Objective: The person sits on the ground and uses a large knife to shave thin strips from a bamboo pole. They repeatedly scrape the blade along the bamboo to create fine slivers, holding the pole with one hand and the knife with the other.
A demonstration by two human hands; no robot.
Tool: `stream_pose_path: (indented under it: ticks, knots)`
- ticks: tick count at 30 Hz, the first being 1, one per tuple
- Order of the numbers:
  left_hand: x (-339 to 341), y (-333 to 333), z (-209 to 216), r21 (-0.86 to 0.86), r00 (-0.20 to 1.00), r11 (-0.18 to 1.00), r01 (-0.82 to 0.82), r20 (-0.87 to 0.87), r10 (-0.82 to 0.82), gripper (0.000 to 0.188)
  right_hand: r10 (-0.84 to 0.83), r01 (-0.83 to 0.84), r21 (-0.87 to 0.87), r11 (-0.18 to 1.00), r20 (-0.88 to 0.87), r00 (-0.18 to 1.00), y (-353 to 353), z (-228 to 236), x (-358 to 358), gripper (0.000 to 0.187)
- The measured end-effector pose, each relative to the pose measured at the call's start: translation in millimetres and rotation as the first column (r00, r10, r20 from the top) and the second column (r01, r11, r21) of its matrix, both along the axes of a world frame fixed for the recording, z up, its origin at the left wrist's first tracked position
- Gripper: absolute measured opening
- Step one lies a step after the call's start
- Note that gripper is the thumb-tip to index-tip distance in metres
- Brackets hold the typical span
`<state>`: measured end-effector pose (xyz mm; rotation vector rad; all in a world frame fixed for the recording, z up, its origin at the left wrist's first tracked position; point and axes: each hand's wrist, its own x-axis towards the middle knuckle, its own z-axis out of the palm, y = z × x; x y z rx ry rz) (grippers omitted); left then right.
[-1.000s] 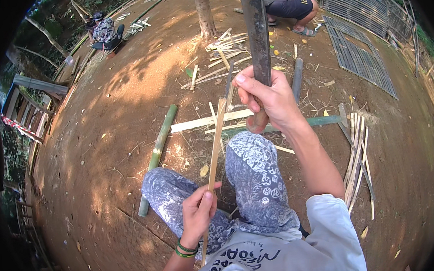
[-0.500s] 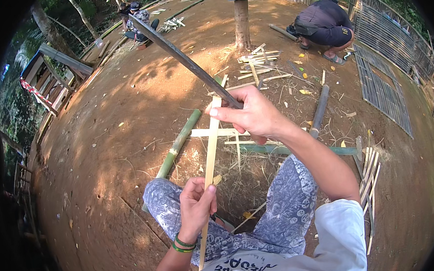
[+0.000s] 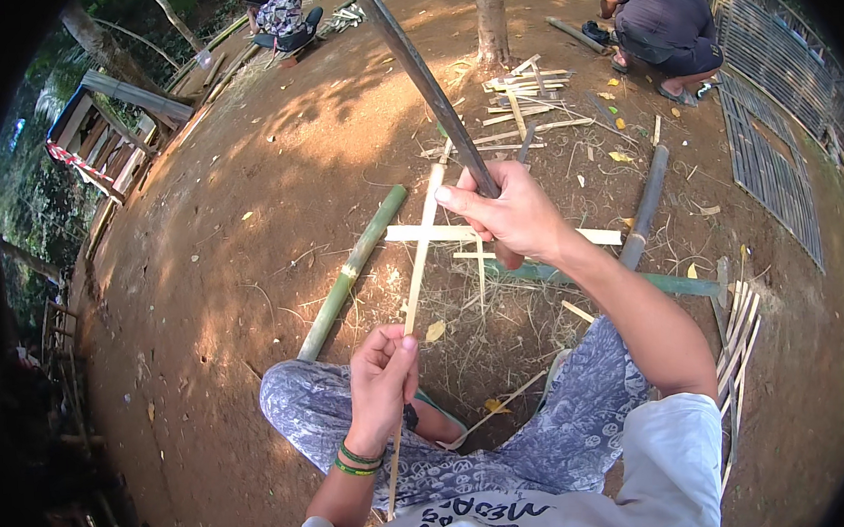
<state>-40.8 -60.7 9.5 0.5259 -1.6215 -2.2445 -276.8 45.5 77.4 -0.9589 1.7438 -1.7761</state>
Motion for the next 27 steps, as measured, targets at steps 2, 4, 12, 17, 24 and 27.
stream_pose_path:
  ticks: [2,4,12,17,24,27]
  knots:
    - [-6,0,-4,0.044,1.000,0.999,0.010,-0.025,-0.009,0.015,0.011,-0.011,0.012,1.000,0.001,1.000,7,-17,0,0.032]
    - [-11,-3,-5,0.049,0.999,0.998,0.030,-0.036,-0.028,0.019,-0.014,0.016,0.054,0.998,-0.030,0.999,14,-25,-4,0.032]
    - [-20,4,1,0.130,0.976,0.972,0.198,0.066,-0.207,0.034,-0.069,0.065,0.096,0.993,0.038,0.997,23,-28,-2,0.024]
    - [-31,6,-2,0.059,0.979,0.980,0.189,0.065,-0.193,0.029,-0.030,0.017,0.241,0.970,0.051,0.998,25,-19,8,0.020]
    - [-41,-4,-9,0.125,0.994,0.989,0.083,0.059,-0.091,0.011,0.003,-0.023,0.236,0.972,0.084,0.996,34,-24,16,0.023]
    - [-45,1,0,0.097,0.987,0.985,0.146,0.050,-0.151,0.010,-0.020,0.009,0.123,0.992,0.088,0.996,30,-29,21,0.024]
